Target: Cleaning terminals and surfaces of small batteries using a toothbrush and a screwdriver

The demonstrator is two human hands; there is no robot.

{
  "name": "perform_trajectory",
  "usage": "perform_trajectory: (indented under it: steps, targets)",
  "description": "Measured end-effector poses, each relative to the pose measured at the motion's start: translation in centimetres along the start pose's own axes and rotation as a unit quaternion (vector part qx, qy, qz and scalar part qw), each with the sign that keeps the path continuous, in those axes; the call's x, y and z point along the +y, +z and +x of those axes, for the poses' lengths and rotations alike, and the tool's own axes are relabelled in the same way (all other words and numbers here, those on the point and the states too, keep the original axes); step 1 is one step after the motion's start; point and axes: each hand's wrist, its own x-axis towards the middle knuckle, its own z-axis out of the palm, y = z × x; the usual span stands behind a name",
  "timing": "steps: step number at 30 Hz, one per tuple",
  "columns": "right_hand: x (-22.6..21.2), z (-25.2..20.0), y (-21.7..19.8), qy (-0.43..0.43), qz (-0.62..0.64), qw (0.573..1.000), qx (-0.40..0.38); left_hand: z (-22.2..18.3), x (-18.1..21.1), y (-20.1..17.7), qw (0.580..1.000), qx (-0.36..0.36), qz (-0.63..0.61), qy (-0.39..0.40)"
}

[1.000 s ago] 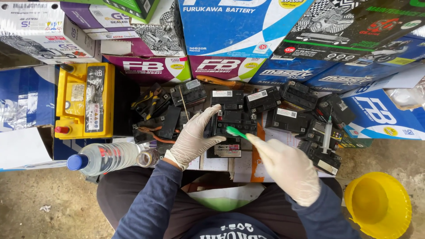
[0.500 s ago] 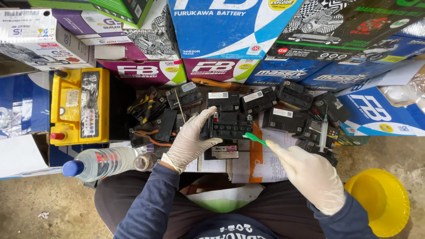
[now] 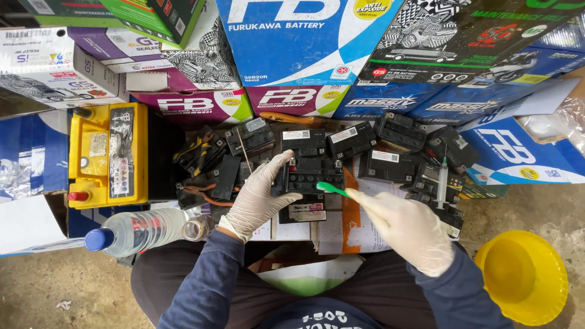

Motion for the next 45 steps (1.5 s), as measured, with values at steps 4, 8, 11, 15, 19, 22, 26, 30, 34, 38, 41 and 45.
perform_trajectory:
  steps: [4,8,11,15,19,22,26,30,34,38,41,45]
  targets:
    - [0.8,-0.7,-1.2,0.057,0.004,0.998,-0.007,-0.2,-0.8,0.4,1.0,-0.001,0.0,-0.011]
    - [-0.4,1.2,0.2,0.002,0.028,0.995,0.091,-0.6,-0.5,1.2,0.999,0.015,-0.039,-0.004]
    - [-1.9,3.3,1.6,-0.037,0.021,0.99,0.134,-1.4,0.1,1.7,0.997,0.038,-0.071,0.008]
    - [-1.9,4.1,2.0,-0.03,-0.008,0.987,0.156,-2.7,0.7,2.3,0.991,0.091,-0.1,0.016]
    - [-0.7,3.8,3.7,0.025,-0.059,0.975,0.212,-3.5,0.3,2.9,0.98,0.123,-0.153,-0.01]
    - [-2.2,3.7,4.0,0.052,0.087,0.971,0.217,-4.2,0.0,3.2,0.977,0.142,-0.157,-0.028]
    - [-2.6,3.8,3.0,0.027,0.012,0.982,0.185,-5.0,0.1,3.7,0.975,0.16,-0.147,-0.033]
    - [-3.5,3.9,2.4,0.047,0.072,0.979,0.185,-6.3,0.9,3.5,0.969,0.194,-0.142,-0.063]
    - [-6.8,3.8,4.2,-0.039,0.007,0.99,0.134,-7.9,1.5,4.7,0.956,0.241,-0.162,-0.043]
    - [-9.2,3.6,5.4,0.067,0.066,0.987,0.127,-8.9,3.1,5.3,0.947,0.256,-0.179,-0.074]
    - [-11.2,2.8,6.2,0.077,0.139,0.978,0.132,-9.0,3.8,5.9,0.912,0.234,-0.301,-0.153]
    - [-13.3,1.3,9.7,0.047,0.207,0.973,0.092,-7.8,6.0,4.0,0.783,0.163,-0.53,-0.281]
